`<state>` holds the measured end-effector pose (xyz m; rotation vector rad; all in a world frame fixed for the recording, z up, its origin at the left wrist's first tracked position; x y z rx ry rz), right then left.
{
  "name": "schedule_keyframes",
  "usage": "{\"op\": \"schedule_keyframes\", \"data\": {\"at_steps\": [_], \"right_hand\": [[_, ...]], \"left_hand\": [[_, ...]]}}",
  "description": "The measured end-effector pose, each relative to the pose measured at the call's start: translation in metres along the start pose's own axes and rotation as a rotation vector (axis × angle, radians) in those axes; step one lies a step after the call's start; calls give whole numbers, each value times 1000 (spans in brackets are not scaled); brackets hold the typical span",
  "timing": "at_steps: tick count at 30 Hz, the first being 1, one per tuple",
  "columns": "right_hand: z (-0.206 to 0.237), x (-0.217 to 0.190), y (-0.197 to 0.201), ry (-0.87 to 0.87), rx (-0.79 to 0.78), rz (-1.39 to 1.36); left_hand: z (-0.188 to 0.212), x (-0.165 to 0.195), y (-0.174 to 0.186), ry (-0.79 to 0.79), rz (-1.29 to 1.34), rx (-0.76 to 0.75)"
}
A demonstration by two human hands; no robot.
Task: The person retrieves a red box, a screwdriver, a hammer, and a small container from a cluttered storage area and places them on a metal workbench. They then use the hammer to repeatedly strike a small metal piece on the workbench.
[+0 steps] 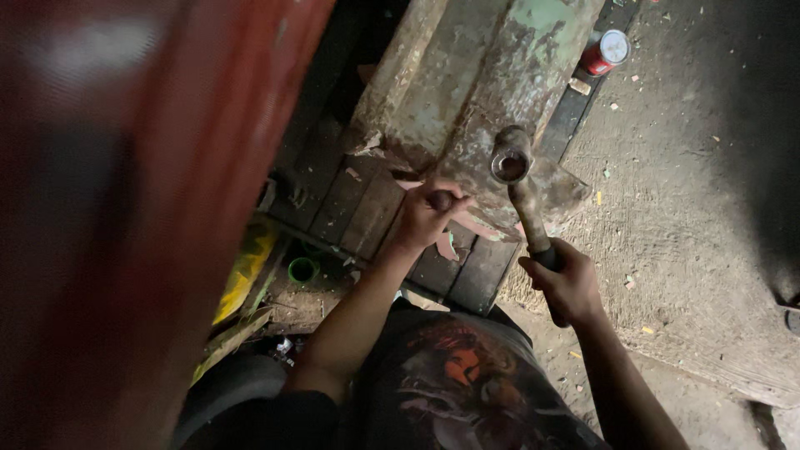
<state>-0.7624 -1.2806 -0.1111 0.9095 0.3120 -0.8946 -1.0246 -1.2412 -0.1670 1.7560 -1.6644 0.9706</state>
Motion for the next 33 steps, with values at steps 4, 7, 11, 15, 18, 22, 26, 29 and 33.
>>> {"op": "schedule_keyframes", "data": {"at_steps": [4,7,11,15,18,22,26,29,33], "right_hand": [[4,9,-4,20,-22,-58],[6,16,-6,11,2,-56],[7,16,-6,24,8,-68],[11,13,-3,43,15,-81],[13,15,-4,-2,22,-76],[15,16,-4,1,16,-63],[15,22,-5,2,-13,-54],[16,32,-6,-20,-7,-19],[22,47,-2,31,-12,88]], "left_hand": [[9,-3,-6,130,211,-35],[10,8,-5,104,322,-64],[7,14,0,82,236,-90],[12,11,-11,107,327,-108],[15,25,-23,-133,293,-172],[26,41,-35,-277,147,-262],[33,41,-37,-227,111,-320],[31,31,-34,-203,82,-284],[33,12,-28,133,300,-226]]}}
Point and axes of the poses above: each hand's wrist, its own z-axis away from the middle knuckle, its own y-axis out of the back of the hand, x = y × z, the point moved 6 cm from there along -z, towards the middle knuckle, and after that the axes turned 12 degrees about -y, right-handed, at the moved point
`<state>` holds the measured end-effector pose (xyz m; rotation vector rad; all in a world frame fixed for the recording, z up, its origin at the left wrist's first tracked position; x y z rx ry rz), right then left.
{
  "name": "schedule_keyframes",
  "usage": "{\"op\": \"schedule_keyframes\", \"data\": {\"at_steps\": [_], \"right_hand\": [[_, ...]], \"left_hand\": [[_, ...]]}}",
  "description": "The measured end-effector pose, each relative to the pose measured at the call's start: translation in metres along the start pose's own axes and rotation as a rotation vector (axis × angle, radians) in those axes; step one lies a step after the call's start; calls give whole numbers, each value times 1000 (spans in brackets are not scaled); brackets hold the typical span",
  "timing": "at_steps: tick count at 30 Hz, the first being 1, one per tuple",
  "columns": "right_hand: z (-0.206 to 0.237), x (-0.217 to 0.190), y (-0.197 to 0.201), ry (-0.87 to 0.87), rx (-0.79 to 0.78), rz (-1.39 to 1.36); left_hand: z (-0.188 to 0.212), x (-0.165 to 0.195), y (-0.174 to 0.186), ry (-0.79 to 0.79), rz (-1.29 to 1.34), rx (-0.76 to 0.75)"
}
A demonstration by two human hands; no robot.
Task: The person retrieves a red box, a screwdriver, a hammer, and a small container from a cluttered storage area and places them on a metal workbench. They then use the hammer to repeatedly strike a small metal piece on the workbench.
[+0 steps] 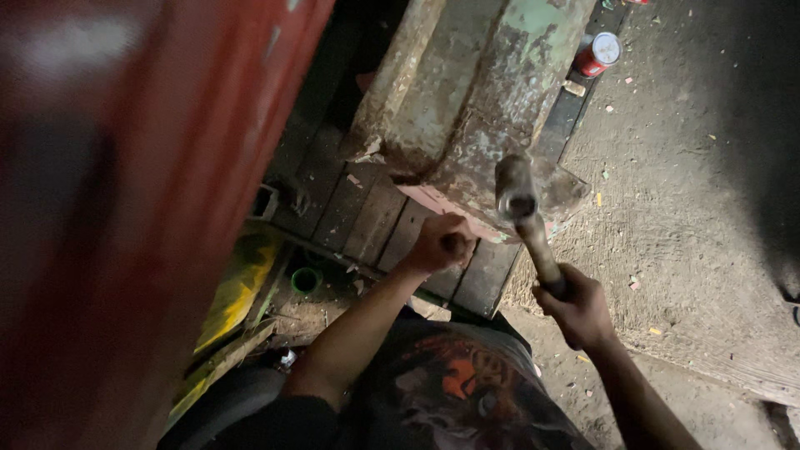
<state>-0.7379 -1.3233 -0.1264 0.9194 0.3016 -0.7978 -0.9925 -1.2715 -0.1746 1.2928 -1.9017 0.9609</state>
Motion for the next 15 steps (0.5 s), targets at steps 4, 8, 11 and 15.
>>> {"op": "schedule_keyframes", "data": {"at_steps": [4,8,11,15], "right_hand": [[9,4,7,178,34,122],[6,3,6,192,-2,87],[3,8,-2,57,-65,-11],[11,18,-9,20,-68,-148]], "left_hand": [[-6,36,2,-346,-187,-19],[-18,47,2,-327,-27,-34],[-17,52,3,-313,-95,-35],[-4,59,7,-376,-109,-18]]}}
Point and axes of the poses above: each hand's wrist, its own z-axis away from the middle knuckle, its own y-axis out of the back of the hand, x = y × z, the point moved 6 cm from there along -z, towards the middle knuckle, and after that the axes turned 12 degrees about -y, right-handed, at the moved point
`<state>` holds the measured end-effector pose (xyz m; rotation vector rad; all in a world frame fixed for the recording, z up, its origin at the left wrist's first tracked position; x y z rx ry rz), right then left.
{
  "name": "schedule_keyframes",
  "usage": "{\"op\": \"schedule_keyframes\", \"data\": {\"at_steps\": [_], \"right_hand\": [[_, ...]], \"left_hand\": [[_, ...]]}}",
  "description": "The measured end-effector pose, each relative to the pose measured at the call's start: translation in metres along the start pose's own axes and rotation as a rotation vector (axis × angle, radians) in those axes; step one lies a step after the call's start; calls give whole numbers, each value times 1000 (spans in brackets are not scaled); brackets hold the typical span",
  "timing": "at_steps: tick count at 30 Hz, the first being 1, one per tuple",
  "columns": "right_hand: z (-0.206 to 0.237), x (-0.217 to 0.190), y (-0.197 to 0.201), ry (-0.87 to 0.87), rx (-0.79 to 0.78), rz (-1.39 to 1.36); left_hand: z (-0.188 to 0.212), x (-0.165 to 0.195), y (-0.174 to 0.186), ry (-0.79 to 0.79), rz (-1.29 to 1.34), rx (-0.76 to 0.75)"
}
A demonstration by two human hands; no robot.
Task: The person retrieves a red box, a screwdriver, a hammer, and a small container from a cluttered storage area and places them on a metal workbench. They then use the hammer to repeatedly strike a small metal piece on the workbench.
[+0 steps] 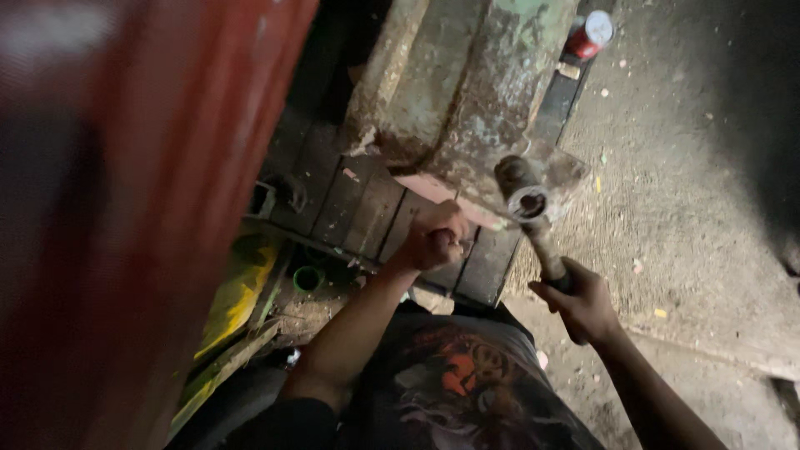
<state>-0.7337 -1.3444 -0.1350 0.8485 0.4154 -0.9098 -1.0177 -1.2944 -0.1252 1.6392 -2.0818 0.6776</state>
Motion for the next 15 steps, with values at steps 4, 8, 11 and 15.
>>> {"op": "schedule_keyframes", "data": {"at_steps": [4,8,11,15], "right_hand": [[5,11,-1,-44,54,-42],[6,7,-6,9,95,-94],[9,2,-14,10,134,-131],[14,-5,-26,48,136,-192]], "left_hand": [[11,-3,1,53,9,14],[16,-12,6,113,90,27],[18,-14,13,154,88,-14],[16,-12,16,157,49,-61]]}}
Point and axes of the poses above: each hand's wrist, its own z-axis away from the middle knuckle, its own y-axis out of the back of the hand, x = y × z, the point moved 6 cm from there along -z, towards the middle knuckle, and after that the axes turned 12 degrees about -y, right-handed, at the moved point
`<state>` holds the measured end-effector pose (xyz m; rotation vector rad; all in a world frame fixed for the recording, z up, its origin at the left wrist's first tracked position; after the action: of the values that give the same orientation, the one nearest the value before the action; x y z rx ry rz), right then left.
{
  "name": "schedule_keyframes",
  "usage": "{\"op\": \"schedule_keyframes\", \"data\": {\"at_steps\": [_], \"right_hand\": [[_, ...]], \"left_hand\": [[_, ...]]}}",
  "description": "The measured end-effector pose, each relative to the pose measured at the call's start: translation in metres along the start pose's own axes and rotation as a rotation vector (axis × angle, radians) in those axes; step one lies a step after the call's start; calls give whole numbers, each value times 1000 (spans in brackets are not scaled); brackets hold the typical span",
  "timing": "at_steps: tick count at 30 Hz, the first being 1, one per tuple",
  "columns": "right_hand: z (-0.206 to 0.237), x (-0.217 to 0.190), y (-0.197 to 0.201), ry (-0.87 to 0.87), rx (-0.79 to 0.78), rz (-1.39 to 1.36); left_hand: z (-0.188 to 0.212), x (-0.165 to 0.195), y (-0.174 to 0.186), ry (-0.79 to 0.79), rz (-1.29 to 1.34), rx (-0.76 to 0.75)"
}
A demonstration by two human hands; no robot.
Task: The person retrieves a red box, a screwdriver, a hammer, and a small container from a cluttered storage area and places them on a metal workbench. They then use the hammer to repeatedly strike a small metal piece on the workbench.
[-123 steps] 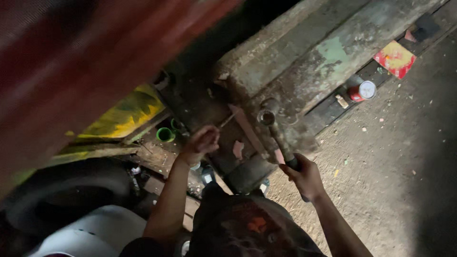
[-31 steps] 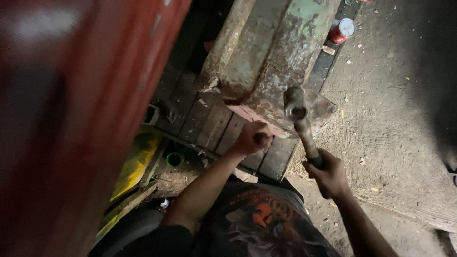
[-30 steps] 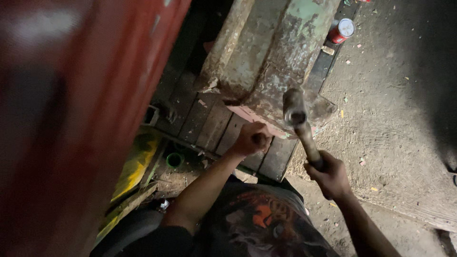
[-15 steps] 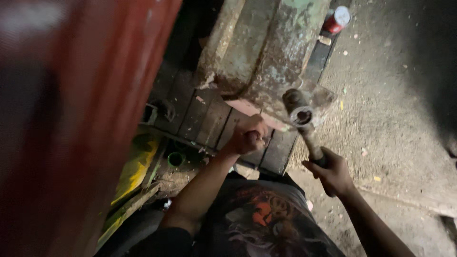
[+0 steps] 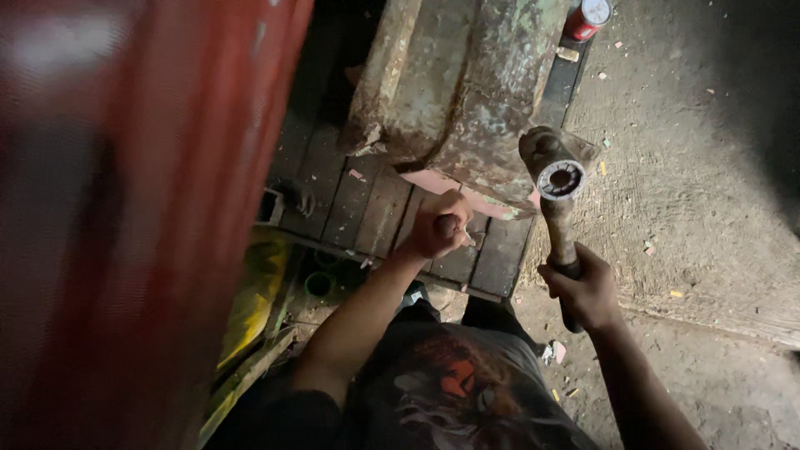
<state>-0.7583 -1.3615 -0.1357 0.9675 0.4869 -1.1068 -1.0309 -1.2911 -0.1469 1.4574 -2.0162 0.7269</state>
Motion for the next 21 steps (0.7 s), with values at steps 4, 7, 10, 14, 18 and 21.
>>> {"op": "schedule_keyframes", "data": {"at_steps": [4,7,10,14,18,21], "right_hand": [[3,1,-4,-25,25,-3],[3,3,-5,-47,44,16],[5,3,-6,-39,56,15],[7,0,-5,-30,56,47],[7,-8,1,-21,48,56],[7,-10,10,-91,51,271]], "left_hand": [[-5,4,-2,-10,36,29],[-8,3,0,-42,12,14],[-5,-7,0,-54,58,0],[9,-25,-11,-129,-42,-39],[24,-31,-31,-296,-110,-150],[27,-33,-44,-234,-208,-287]]}}
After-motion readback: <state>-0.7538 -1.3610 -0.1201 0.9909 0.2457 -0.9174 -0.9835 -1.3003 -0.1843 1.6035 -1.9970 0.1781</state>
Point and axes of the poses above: each hand's wrist, its own z-axis away from the middle knuckle, its own y-axis out of the back of the hand, x = y × z, the point moved 6 cm from there along -z, towards the middle knuckle, and after that the axes turned 12 degrees about -y, right-handed, at the moved point
